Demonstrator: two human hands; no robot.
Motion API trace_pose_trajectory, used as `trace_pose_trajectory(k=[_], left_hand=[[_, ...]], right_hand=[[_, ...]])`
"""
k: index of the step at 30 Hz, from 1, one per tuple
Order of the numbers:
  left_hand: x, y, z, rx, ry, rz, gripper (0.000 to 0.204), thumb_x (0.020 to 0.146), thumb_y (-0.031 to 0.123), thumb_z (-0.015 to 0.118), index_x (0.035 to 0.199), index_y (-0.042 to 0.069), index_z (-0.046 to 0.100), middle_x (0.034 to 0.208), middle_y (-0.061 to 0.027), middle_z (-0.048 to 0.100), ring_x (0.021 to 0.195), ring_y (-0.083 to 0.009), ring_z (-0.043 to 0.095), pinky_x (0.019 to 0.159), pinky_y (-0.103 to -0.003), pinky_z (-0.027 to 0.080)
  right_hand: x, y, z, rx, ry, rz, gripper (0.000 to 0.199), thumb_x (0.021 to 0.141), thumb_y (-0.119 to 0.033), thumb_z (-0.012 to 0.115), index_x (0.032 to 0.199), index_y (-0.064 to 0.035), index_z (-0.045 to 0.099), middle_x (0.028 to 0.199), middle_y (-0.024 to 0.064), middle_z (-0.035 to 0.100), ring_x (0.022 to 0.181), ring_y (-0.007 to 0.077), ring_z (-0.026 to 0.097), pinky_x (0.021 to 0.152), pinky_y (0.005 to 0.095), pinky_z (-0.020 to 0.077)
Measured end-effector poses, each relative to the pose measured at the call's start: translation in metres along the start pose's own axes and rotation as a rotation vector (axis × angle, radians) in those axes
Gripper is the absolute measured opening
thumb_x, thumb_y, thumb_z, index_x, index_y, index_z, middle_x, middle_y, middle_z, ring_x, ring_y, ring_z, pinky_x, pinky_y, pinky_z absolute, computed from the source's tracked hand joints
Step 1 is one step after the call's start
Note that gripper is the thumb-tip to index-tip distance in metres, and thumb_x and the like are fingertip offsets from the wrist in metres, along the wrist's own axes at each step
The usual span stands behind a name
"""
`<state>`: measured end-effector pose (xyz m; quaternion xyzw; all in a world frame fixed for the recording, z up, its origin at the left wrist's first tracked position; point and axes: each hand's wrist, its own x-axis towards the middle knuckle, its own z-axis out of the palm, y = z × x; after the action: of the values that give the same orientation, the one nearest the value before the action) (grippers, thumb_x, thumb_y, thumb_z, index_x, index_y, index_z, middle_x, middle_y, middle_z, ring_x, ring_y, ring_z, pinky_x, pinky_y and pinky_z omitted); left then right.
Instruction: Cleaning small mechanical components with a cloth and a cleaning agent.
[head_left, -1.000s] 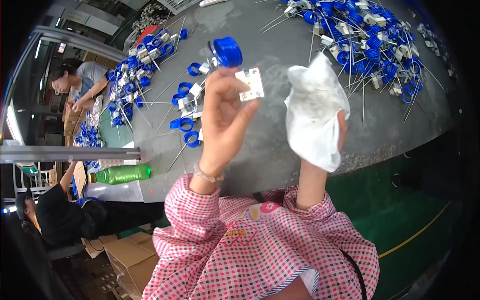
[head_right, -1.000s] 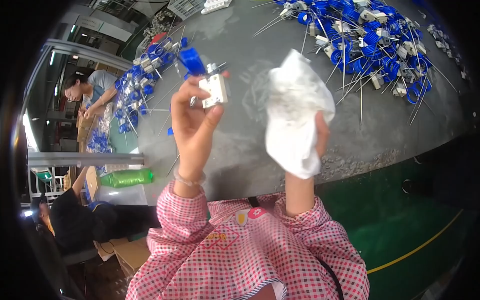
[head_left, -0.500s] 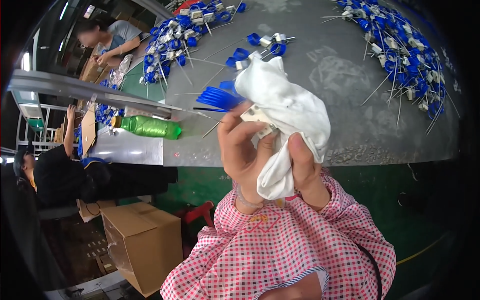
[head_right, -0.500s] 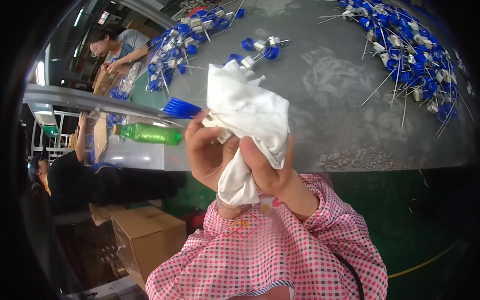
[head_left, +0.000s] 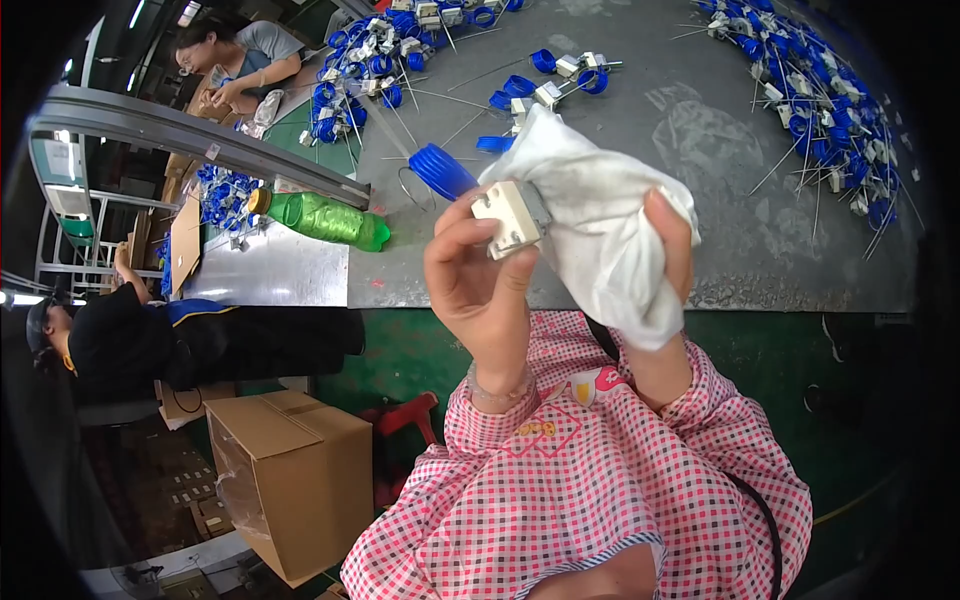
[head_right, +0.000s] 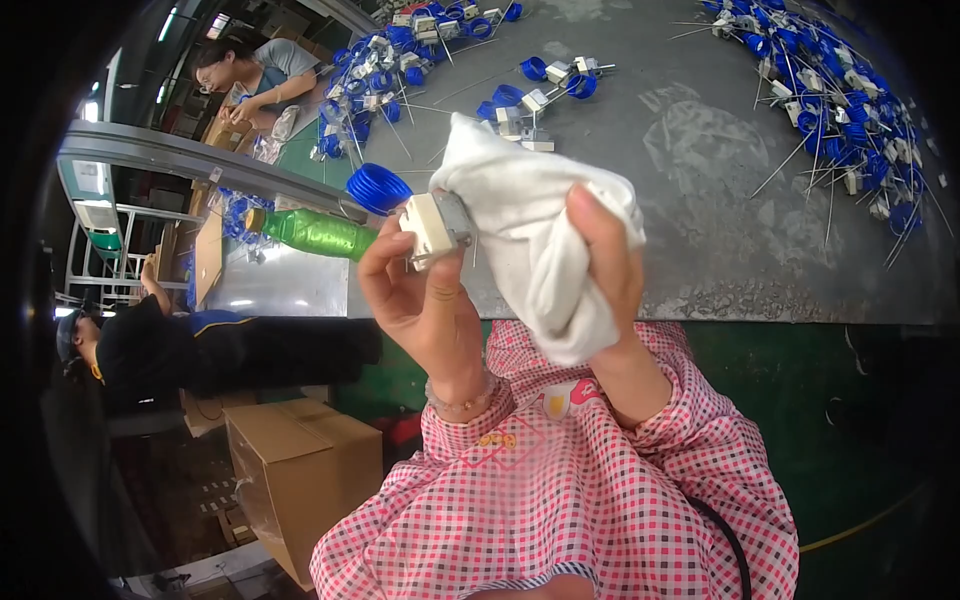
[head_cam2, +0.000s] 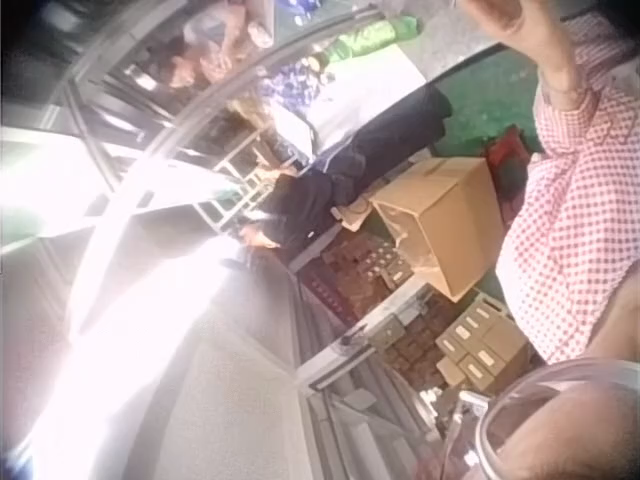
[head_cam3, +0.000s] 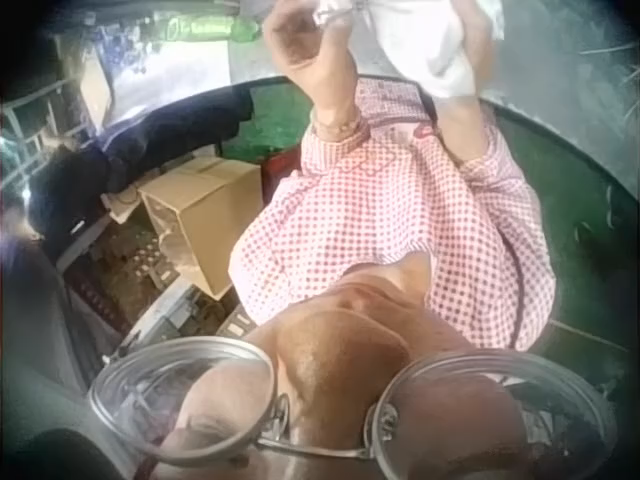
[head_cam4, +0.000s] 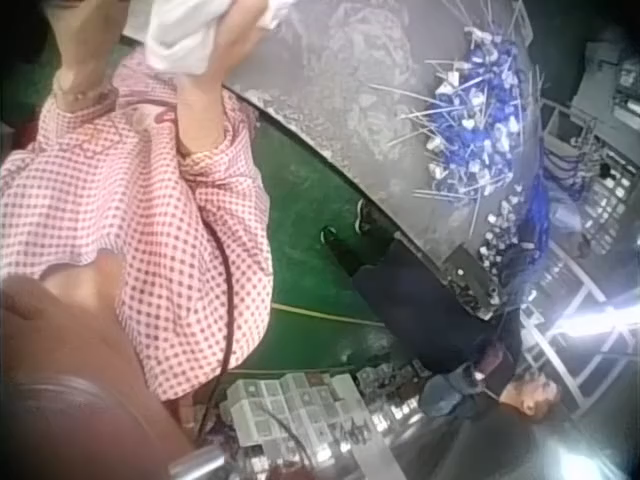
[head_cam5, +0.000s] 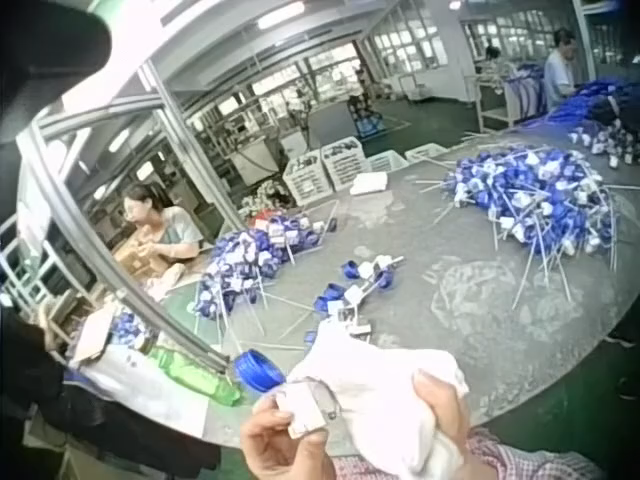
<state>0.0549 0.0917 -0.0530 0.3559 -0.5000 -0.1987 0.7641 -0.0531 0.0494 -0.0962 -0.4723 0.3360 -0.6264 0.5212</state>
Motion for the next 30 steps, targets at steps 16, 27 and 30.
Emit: trace_pose_trajectory(k=[16,27,30], left_hand=[[-0.012,-0.001,-0.008,-0.054,0.177,-0.158,0.042,0.071,-0.003,0.059,0.11,-0.003,0.042,0.11,-0.012,0.047,0.099,-0.0188,0.048,0.087,-0.03,0.038],[0.002,0.0,-0.013,-0.294,0.176,-0.319,0.041,0.079,0.004,0.056,0.115,-0.002,0.038,0.109,-0.0103,0.046,0.098,-0.0178,0.049,0.08,-0.03,0.044],[0.001,0.001,-0.016,-0.313,0.128,-0.31,0.041,0.079,0.006,0.057,0.115,-0.002,0.038,0.111,-0.011,0.046,0.098,-0.0189,0.049,0.078,-0.03,0.044]], right_hand=[[0.001,-0.037,0.031,-0.383,-0.208,-0.819,0.041,0.067,-0.013,0.066,0.102,0.0044,0.051,0.096,0.0158,0.057,0.088,0.0261,0.058,0.076,0.0332,0.0454],[-0.008,-0.036,0.023,-0.254,-0.021,-0.266,0.03,0.072,-0.014,0.057,0.097,0.0035,0.055,0.094,0.0146,0.058,0.086,0.0227,0.057,0.081,0.0316,0.0424],[0.016,-0.052,0.024,0.094,0.098,-0.158,0.029,0.075,-0.012,0.059,0.099,0.0034,0.053,0.094,0.0126,0.058,0.086,0.0177,0.056,0.077,0.0296,0.0437]])
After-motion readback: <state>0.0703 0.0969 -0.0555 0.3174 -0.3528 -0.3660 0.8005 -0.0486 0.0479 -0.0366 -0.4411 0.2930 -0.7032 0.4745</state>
